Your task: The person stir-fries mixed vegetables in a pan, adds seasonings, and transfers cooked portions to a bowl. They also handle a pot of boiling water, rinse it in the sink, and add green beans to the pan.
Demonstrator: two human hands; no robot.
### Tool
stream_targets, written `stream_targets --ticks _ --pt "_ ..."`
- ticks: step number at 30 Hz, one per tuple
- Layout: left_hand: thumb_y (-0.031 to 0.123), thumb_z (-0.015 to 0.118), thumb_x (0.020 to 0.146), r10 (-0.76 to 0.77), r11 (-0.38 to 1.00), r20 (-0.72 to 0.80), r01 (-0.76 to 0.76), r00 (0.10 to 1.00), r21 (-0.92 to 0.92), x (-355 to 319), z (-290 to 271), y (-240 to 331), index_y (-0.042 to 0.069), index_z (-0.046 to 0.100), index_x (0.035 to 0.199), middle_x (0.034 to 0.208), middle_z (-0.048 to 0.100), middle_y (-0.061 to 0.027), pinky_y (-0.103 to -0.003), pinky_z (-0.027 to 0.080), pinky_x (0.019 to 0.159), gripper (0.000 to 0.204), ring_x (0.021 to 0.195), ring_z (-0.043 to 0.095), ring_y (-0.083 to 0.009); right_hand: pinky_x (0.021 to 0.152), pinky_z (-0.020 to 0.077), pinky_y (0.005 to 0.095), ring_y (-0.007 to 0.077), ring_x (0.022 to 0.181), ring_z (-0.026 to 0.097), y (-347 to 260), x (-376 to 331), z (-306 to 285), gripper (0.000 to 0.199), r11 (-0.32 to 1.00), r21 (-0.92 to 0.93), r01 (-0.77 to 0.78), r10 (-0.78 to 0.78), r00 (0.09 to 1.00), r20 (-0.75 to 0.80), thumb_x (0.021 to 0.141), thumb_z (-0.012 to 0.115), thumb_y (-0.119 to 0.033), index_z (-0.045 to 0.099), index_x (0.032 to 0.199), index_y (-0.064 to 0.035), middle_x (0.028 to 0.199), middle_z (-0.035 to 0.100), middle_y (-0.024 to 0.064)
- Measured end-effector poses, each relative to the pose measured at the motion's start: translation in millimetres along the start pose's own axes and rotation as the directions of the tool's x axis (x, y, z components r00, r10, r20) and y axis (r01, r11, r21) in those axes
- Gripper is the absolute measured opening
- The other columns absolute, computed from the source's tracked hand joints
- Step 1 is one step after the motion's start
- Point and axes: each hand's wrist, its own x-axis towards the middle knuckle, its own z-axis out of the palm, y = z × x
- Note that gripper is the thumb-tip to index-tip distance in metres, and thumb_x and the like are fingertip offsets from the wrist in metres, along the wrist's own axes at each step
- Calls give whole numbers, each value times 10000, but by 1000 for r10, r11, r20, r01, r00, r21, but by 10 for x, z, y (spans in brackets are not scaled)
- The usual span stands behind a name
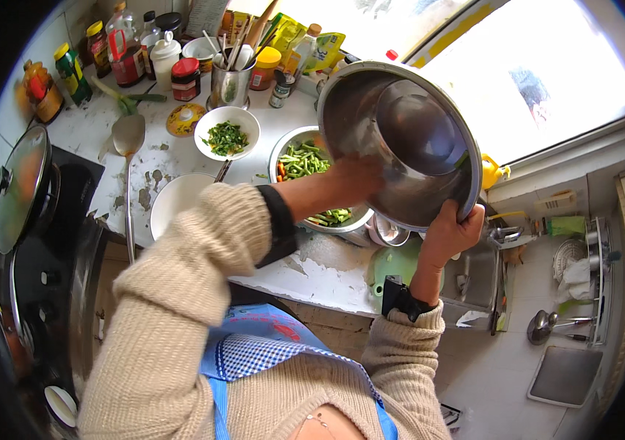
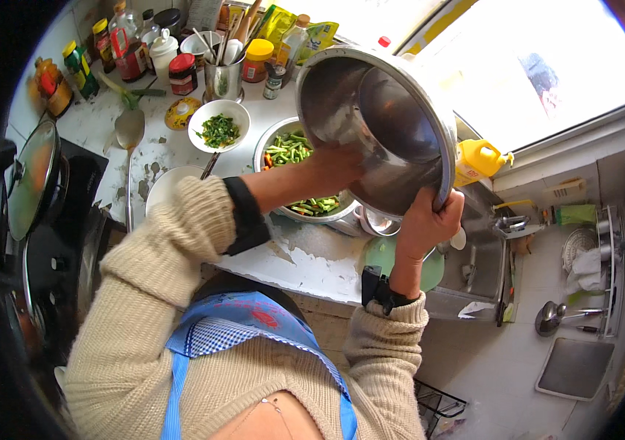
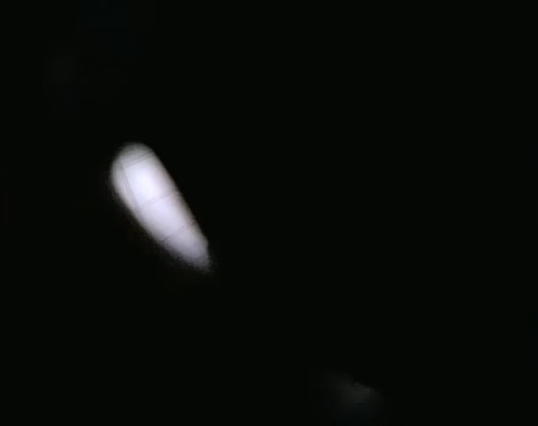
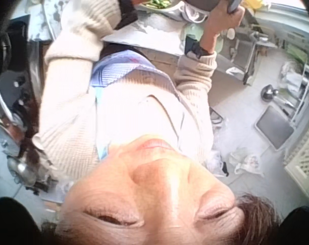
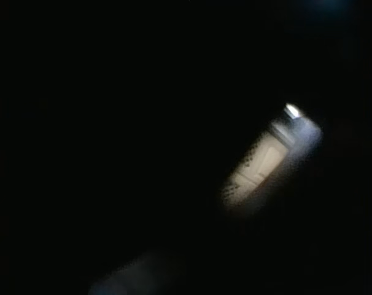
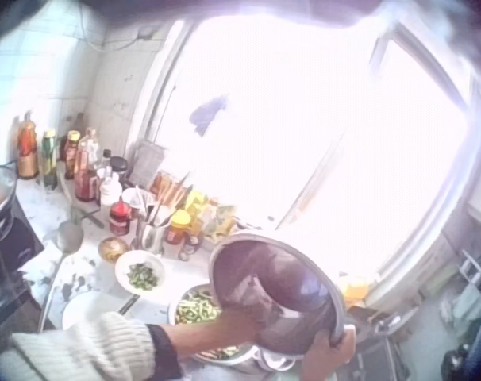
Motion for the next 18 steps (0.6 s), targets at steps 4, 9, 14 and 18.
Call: stream_targets --ticks 4,9,14,18 --pt "142 602 761 22 990 118 -38 993 139 -438 -171 -137 98 659 928 1059 586 -90 -424 422 879 182 1040 543 -278 528 344 249 87 575 324 104 42 -116 272 999 -24 -38 37 998 -43 759 616 -31 360 673 -61 603 353 -4" --pt "134 600 769 -124 986 156 104 980 130 -469 -485 -65 83 637 872 958 579 -80 -395 428 809 120 974 549 -262 561 345 220 58 616 358 229 130 -271 197 958 122 -261 270 961 -63 724 594 8 414 682 -58 655 416 -40" --pt "11 648 764 -140 959 -68 118 988 -256 -197 -878 271 8 580 828 884 572 -124 -398 480 766 94 854 578 -312 554 365 219 56 589 421 661 257 -753 190 694 534 -483 619 779 -101 680 570 77 460 693 -78 669 504 -54" --pt "-9 620 809 -294 784 46 268 955 -560 -215 -1073 627 -1 598 847 898 592 -124 -328 491 727 44 815 599 -263 696 399 256 104 699 485 1159 234 -1497 200 558 546 -625 796 589 -139 647 573 92 528 729 -85 750 554 -20"
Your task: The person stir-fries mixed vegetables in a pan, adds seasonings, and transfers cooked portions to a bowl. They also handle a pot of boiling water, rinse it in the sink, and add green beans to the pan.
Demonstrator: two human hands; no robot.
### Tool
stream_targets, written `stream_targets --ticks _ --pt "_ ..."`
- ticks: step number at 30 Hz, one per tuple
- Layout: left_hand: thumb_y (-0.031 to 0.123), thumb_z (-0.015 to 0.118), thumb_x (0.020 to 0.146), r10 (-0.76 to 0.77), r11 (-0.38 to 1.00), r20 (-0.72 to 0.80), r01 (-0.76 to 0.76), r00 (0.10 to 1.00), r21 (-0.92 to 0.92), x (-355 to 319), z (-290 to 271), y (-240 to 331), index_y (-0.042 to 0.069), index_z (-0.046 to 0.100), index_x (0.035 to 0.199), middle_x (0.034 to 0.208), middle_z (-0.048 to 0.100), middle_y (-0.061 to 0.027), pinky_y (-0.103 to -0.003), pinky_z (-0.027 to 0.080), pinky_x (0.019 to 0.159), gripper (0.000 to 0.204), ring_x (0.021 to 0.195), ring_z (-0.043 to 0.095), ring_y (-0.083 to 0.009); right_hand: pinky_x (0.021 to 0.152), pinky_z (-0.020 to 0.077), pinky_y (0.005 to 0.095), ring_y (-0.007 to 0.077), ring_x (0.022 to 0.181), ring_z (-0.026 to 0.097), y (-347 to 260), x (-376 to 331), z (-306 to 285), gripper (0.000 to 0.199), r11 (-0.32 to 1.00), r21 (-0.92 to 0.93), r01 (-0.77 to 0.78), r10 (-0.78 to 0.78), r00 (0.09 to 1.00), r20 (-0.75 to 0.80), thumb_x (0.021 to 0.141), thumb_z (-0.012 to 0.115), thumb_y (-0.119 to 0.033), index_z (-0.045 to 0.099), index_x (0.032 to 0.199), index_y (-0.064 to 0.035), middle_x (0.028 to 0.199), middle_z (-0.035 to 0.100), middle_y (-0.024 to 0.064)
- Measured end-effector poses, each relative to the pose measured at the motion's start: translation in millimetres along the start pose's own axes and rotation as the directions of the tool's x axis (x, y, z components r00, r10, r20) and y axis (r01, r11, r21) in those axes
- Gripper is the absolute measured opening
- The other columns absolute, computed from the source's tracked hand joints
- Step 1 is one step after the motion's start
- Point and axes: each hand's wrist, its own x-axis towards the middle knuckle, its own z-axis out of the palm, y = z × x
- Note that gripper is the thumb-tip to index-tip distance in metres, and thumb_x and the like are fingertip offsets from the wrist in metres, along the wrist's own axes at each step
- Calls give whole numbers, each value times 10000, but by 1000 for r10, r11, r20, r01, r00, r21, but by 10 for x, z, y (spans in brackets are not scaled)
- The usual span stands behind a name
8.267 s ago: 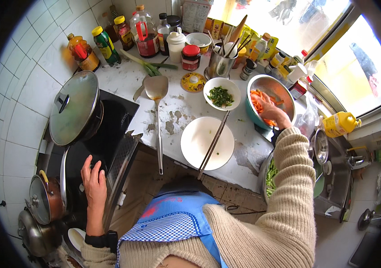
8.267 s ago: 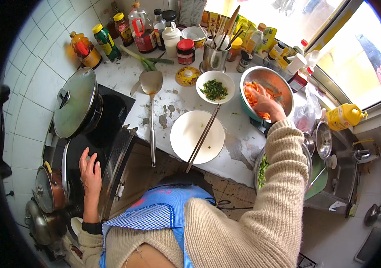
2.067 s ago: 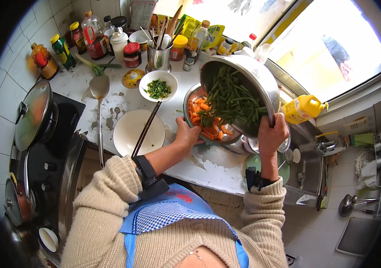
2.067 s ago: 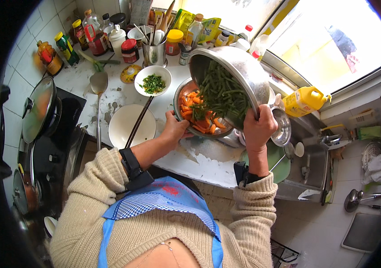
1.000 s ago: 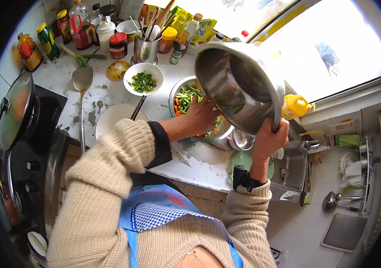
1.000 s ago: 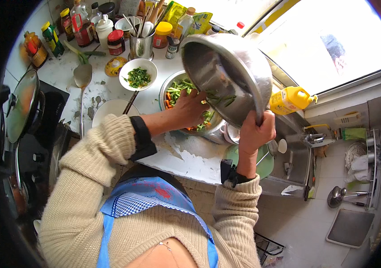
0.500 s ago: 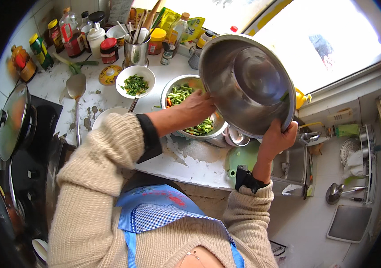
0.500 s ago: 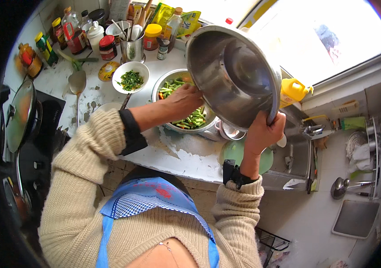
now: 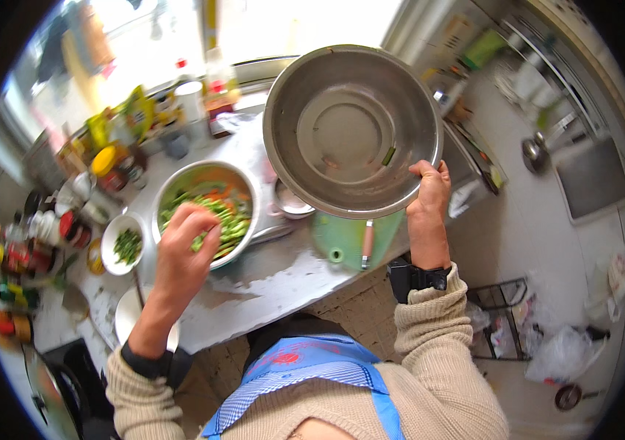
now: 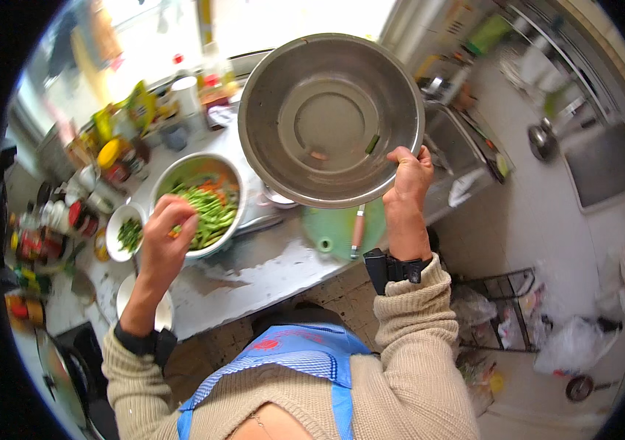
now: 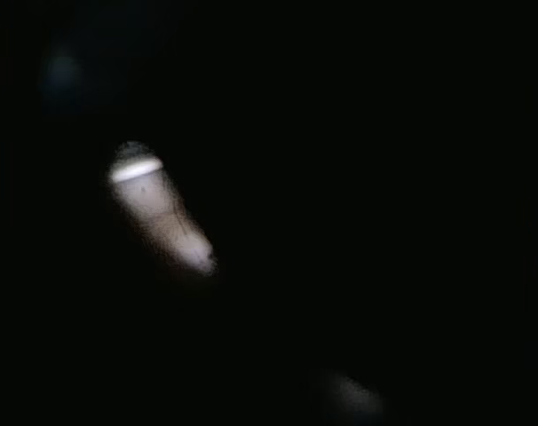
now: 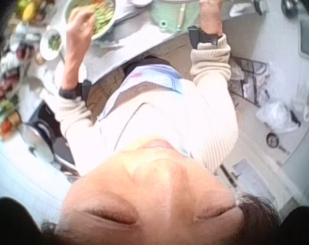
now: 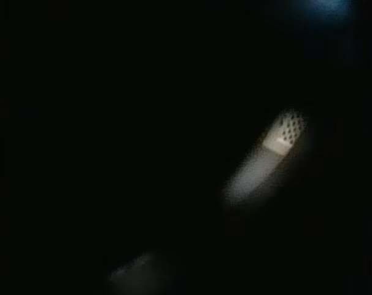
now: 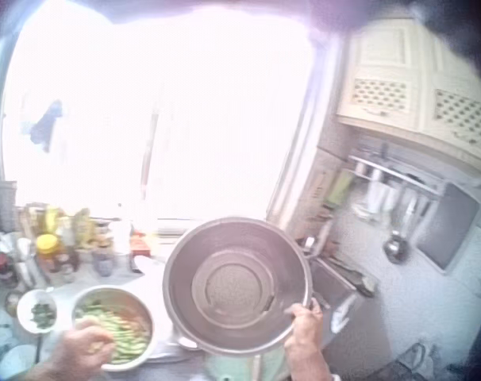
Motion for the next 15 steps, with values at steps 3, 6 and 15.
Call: stream_targets --ticks 3,6,15 --pt "-43 630 811 14 999 -17 -15 1000 -40 0 237 373 -5 611 871 877 588 -95 -269 474 647 73 717 577 -171 741 414 274 147 733 505 -153 548 -826 223 996 -87 36 -52 981 -189 612 592 67 575 789 -67 788 557 -9" --pt "-56 627 813 -34 998 -19 32 999 -61 40 649 654 -3 612 880 879 586 -81 -249 457 638 87 705 558 -135 719 454 304 169 740 531 -243 1302 -1832 234 995 -88 56 -78 961 -265 606 575 71 575 806 -50 807 572 11" --pt "-82 612 793 -65 978 365 133 929 -163 923 3303 1546 -27 610 897 798 564 -94 -278 479 639 118 705 587 -180 712 474 316 187 766 566 62 3015 -3200 267 997 -65 -42 31 987 -155 631 544 84 573 871 -28 853 594 49"
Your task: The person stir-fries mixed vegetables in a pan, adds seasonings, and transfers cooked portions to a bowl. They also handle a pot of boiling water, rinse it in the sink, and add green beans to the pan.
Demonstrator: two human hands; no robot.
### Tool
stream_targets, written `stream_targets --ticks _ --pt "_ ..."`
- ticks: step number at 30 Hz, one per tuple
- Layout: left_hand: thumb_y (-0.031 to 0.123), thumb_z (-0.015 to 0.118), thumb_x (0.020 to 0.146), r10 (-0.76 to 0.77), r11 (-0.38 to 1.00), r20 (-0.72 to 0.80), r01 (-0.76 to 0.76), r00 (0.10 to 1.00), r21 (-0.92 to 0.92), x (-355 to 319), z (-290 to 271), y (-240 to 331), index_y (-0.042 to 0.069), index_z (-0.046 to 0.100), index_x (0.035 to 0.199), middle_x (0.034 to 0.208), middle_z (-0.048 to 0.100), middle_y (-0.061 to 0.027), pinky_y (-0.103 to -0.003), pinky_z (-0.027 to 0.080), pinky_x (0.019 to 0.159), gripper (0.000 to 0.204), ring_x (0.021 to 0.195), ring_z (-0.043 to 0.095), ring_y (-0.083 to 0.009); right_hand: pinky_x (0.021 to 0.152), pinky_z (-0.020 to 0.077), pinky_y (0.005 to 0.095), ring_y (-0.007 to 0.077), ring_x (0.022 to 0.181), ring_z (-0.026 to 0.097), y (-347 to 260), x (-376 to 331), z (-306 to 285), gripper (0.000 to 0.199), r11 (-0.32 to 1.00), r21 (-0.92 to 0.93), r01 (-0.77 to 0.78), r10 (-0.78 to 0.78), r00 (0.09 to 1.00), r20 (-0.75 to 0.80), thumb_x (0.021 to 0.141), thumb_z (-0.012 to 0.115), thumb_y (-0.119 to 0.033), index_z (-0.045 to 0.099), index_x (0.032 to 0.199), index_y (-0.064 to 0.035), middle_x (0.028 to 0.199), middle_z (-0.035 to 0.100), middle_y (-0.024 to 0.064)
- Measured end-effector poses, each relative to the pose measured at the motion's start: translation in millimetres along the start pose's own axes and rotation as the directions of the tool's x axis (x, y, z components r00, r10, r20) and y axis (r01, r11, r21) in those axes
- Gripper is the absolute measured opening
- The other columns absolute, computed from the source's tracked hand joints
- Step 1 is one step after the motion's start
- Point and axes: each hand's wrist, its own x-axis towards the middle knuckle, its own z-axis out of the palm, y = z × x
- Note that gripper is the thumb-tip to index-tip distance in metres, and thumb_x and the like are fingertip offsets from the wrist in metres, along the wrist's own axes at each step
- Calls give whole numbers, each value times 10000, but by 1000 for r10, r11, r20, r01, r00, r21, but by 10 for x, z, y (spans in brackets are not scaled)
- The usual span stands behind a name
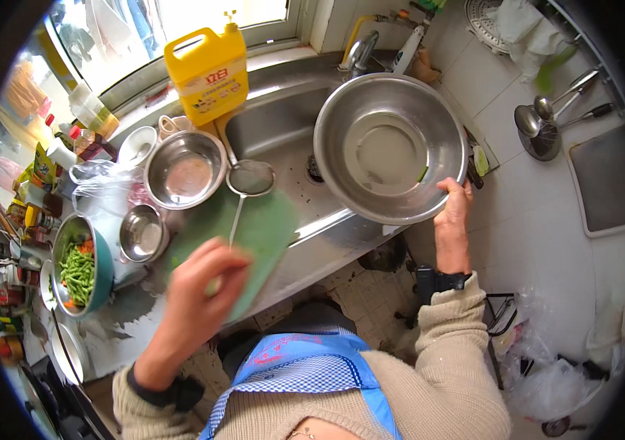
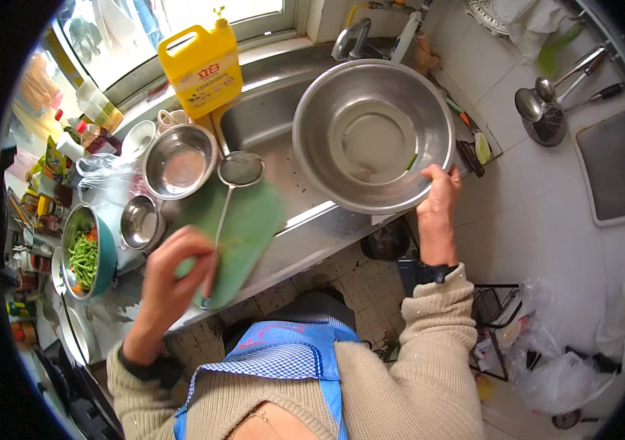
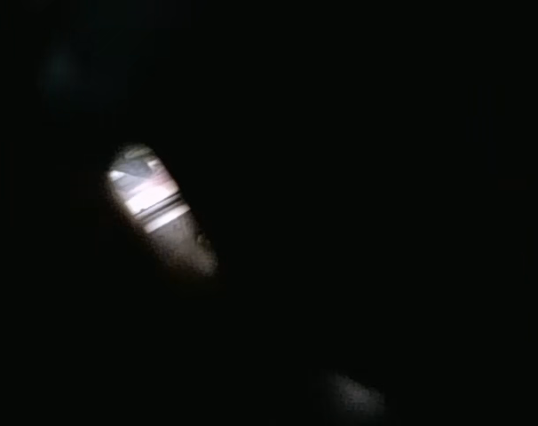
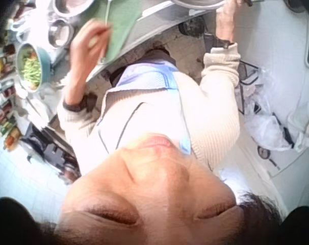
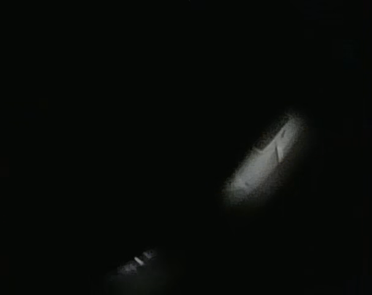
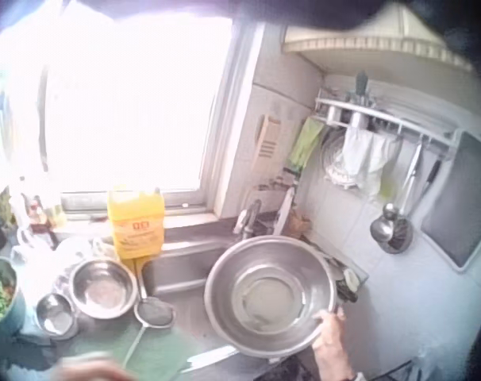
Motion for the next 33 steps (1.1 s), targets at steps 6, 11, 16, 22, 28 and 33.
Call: stream_targets --ticks 6,11,16,22,28,33 --pt "122 574 814 -17 945 207 -52 978 324 1865 2079 -37 68 649 901 910 654 -163 -439 517 726 127 835 638 -363 741 464 285 167 784 574 -98 30 150 308 996 11 -93 88 974 208 657 558 81 584 954 5 889 601 39" --pt "135 684 711 -151 876 260 7 954 482 2266 2619 -52 77 716 790 818 701 -151 -406 549 627 102 789 701 -302 774 457 302 198 865 567 -213 -194 126 334 989 -146 -17 76 908 412 701 624 -66 586 1029 -17 922 566 62" --pt "152 621 710 210 829 167 -266 963 492 2206 2901 -157 80 729 796 799 699 -169 -404 548 630 156 751 699 -285 831 468 321 217 914 576 -259 -22 9 413 989 -131 -66 109 928 355 666 561 17 587 1078 -15 1027 600 64" --pt "189 600 714 -115 951 -327 199 938 236 972 693 0 50 618 722 742 638 -187 -415 517 594 140 688 638 -335 856 462 318 230 930 572 -325 673 -185 374 969 -244 50 58 908 415 683 507 31 571 1048 -11 1081 603 87" --pt "152 591 817 -132 506 -816 747 562 432 -549 -1725 -1068 6 585 1018 867 617 -214 -438 481 712 248 815 607 -354 914 409 305 182 1022 521 -73 1262 239 518 747 -553 368 -146 904 403 757 645 -159 521 1216 45 1105 546 95" --pt "184 579 876 -158 493 -866 798 474 347 -986 -1617 -1311 32 525 1256 1058 595 -132 -373 491 768 412 856 627 -249 555 401 408 282 572 510 113 1398 942 124 391 -568 724 -260 679 686 657 556 -101 477 718 -28 627 471 159"
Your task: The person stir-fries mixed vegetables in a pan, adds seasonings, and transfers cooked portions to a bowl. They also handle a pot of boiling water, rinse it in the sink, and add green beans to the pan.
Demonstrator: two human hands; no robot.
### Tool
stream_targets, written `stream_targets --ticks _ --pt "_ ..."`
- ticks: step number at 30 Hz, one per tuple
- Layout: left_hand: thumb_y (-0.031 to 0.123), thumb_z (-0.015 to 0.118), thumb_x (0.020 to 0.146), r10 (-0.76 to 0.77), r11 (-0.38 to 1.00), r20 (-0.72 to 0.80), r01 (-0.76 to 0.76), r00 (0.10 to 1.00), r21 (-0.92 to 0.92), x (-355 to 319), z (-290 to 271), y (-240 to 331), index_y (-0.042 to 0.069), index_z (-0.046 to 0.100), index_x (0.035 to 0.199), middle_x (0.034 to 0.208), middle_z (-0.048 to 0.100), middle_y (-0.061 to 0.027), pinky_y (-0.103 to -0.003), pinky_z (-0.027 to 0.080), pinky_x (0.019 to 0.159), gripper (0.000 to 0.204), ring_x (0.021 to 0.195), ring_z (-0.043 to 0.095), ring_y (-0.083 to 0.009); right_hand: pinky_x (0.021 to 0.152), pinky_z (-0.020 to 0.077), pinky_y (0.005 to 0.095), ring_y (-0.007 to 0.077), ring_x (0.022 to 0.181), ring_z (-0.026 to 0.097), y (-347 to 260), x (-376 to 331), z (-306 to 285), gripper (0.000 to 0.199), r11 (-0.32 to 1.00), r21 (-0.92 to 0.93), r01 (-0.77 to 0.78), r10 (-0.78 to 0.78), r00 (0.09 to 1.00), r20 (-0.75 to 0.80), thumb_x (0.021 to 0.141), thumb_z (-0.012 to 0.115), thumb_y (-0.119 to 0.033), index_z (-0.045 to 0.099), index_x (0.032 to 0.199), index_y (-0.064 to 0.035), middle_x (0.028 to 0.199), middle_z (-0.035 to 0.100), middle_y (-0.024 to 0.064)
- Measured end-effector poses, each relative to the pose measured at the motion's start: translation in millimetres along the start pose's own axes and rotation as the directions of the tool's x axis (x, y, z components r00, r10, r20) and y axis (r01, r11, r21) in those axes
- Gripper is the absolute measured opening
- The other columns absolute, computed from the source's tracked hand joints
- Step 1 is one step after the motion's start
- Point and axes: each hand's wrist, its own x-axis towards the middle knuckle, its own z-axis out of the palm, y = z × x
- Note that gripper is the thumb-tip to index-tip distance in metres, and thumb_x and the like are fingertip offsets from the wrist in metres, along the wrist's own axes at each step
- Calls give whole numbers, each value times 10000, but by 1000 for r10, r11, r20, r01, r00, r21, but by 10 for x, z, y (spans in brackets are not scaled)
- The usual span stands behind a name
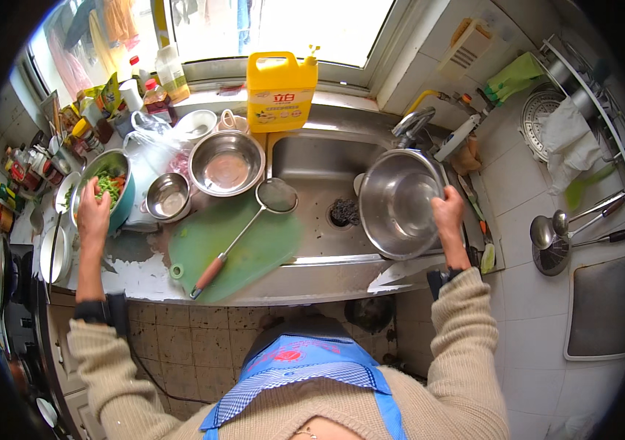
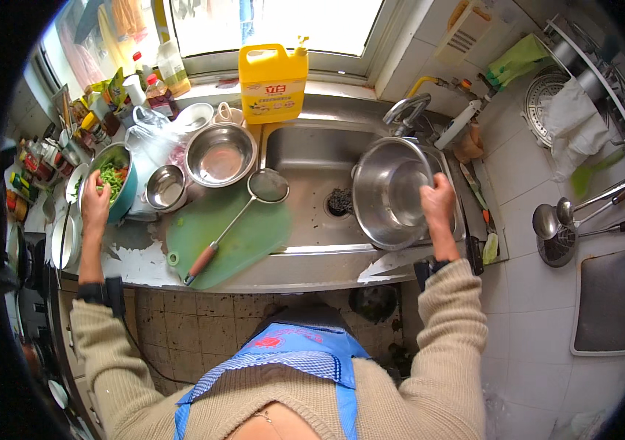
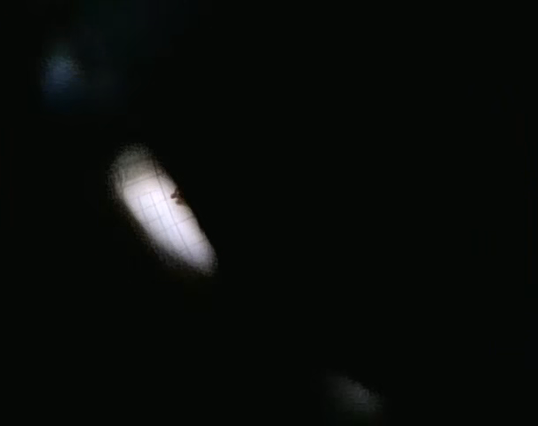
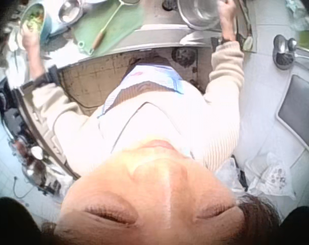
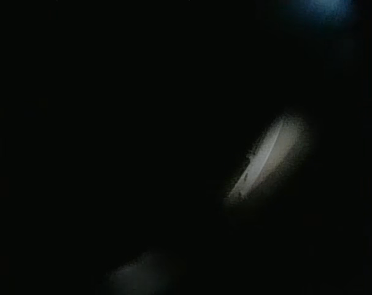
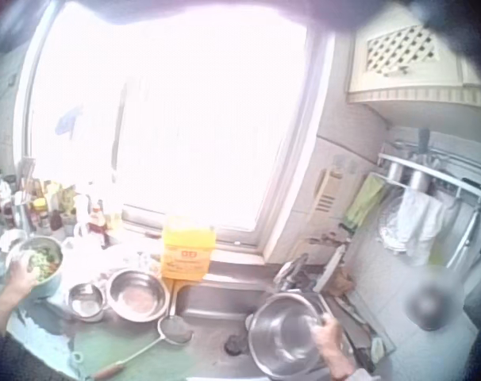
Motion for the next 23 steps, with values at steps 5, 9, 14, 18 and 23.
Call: stream_targets --ticks 5,9,14,18,23 --pt "59 569 896 139 976 -40 -143 990 -163 -1068 -77 551 -10 593 1094 1048 603 -126 -338 500 795 211 933 606 -254 704 473 510 425 844 609 123 405 532 138 976 -206 66 -24 980 199 730 534 -140 575 853 -94 752 615 169" --pt "13 560 870 18 988 41 -11 999 -157 -1875 -171 742 3 597 1059 1054 591 -103 -298 492 756 193 899 587 -212 782 496 511 423 956 597 192 699 852 412 926 -245 285 -191 919 346 755 572 -65 485 1149 -151 1209 503 179" --pt "-17 576 851 -77 977 58 87 995 -193 -2361 -91 1134 -6 609 1036 1064 579 -76 -274 487 765 188 902 572 -167 814 507 502 428 1018 584 579 1202 1233 678 919 -307 248 -108 906 409 750 599 -50 320 1368 -48 1257 467 196" --pt "-14 576 860 -123 969 83 137 989 -204 -2542 -47 1480 -8 613 1037 1086 572 -71 -273 487 778 181 908 568 -155 822 482 504 439 994 580 768 1237 1319 307 942 -151 299 -216 888 407 747 526 -35 541 1053 -13 1060 605 242" --pt "-9 562 880 -82 971 104 103 991 -214 -2543 -19 1908 11 621 1063 1123 561 -79 -268 492 787 193 934 569 -164 866 477 454 395 1017 604 865 1185 1301 349 967 -84 239 -183 889 419 735 530 -59 622 1072 -46 1029 655 224"
